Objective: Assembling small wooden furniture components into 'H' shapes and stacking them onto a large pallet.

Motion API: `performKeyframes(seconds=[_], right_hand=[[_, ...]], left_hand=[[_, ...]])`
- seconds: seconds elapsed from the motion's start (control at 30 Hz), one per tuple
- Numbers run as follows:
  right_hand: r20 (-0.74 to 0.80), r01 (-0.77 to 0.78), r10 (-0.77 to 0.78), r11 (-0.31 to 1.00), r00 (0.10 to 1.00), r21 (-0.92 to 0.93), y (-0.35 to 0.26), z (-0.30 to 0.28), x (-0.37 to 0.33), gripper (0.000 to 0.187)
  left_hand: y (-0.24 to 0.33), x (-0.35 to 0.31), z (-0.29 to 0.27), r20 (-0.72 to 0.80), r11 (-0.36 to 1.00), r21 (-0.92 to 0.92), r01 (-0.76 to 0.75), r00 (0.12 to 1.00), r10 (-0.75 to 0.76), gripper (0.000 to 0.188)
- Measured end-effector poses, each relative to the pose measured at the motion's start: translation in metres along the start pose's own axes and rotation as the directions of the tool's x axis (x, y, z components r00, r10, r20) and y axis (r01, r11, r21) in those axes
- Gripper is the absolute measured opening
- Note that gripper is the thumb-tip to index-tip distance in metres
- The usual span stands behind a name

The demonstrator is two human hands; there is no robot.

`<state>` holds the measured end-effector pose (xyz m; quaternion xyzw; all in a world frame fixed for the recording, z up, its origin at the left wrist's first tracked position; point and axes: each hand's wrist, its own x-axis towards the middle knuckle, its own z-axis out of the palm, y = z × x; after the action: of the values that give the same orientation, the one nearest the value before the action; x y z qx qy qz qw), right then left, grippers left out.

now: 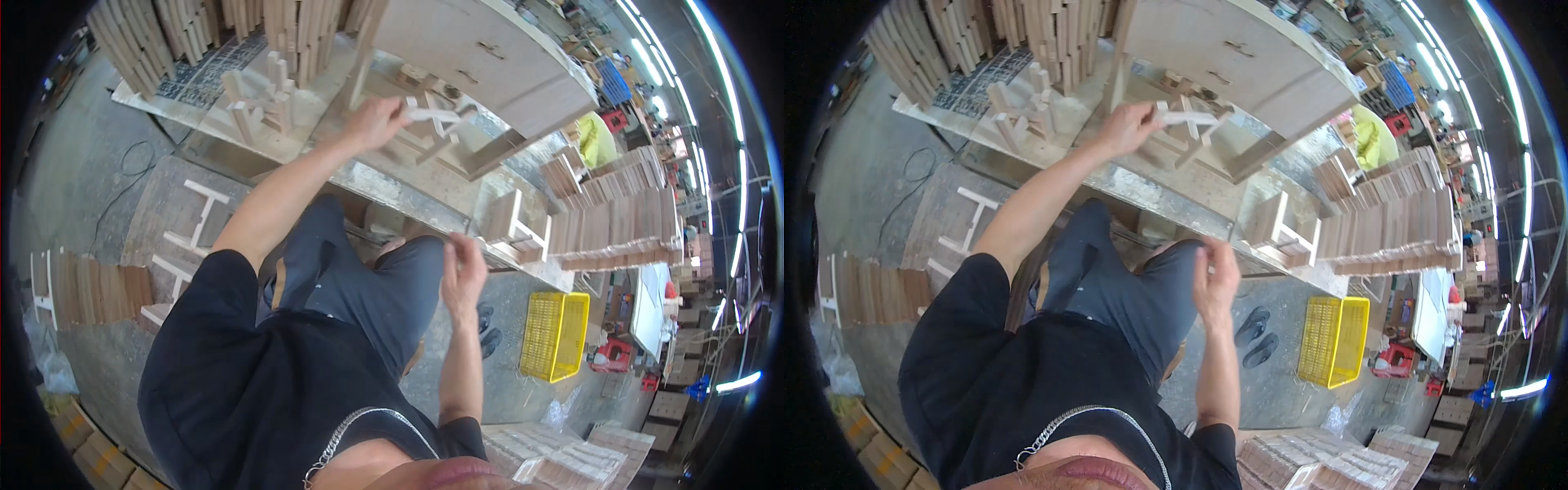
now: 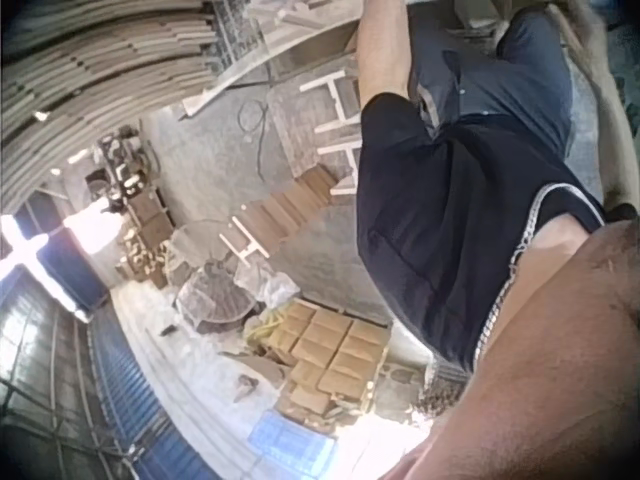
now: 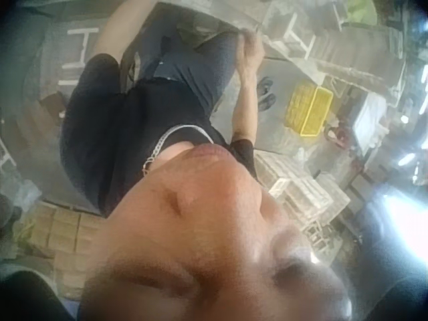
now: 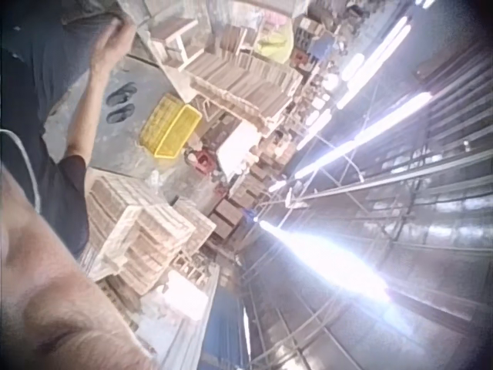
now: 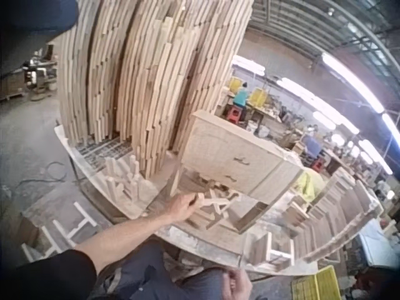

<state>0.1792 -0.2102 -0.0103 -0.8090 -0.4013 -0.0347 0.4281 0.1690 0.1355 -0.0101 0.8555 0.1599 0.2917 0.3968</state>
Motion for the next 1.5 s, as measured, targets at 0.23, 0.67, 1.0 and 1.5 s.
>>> performKeyframes(seconds=[0.23, 0.67, 1.0, 1.5], right_hand=[[0.389, 0.571, -0.439, 0.741, 0.81, -0.352, -0.021, -0.011, 0.083, 0.066], [0.437, 0.226, -0.449, 0.852, 0.779, 0.473, -0.162, 0.178, 0.279, 0.016], [0.546, 0.243, -0.463, 0.871, 0.698, 0.427, -0.145, 0.235, 0.307, 0.016], [0.63, 0.135, -0.415, 0.886, 0.657, 0.443, -0.153, 0.229, 0.322, 0.02]], left_hand=[[0.054, -0.091, -0.078, 0.461, 0.601, -0.626, 0.497, 0.857, -0.229, 0.029], [-0.068, -0.147, -0.18, -0.43, 0.915, 0.133, 0.381, 0.854, -0.293, 0.095], [-0.1, -0.135, -0.166, -0.409, 0.876, 0.101, 0.472, 0.822, -0.396, 0.044], [-0.101, -0.123, -0.148, -0.528, 0.837, 0.037, 0.545, 0.722, -0.447, 0.053]])
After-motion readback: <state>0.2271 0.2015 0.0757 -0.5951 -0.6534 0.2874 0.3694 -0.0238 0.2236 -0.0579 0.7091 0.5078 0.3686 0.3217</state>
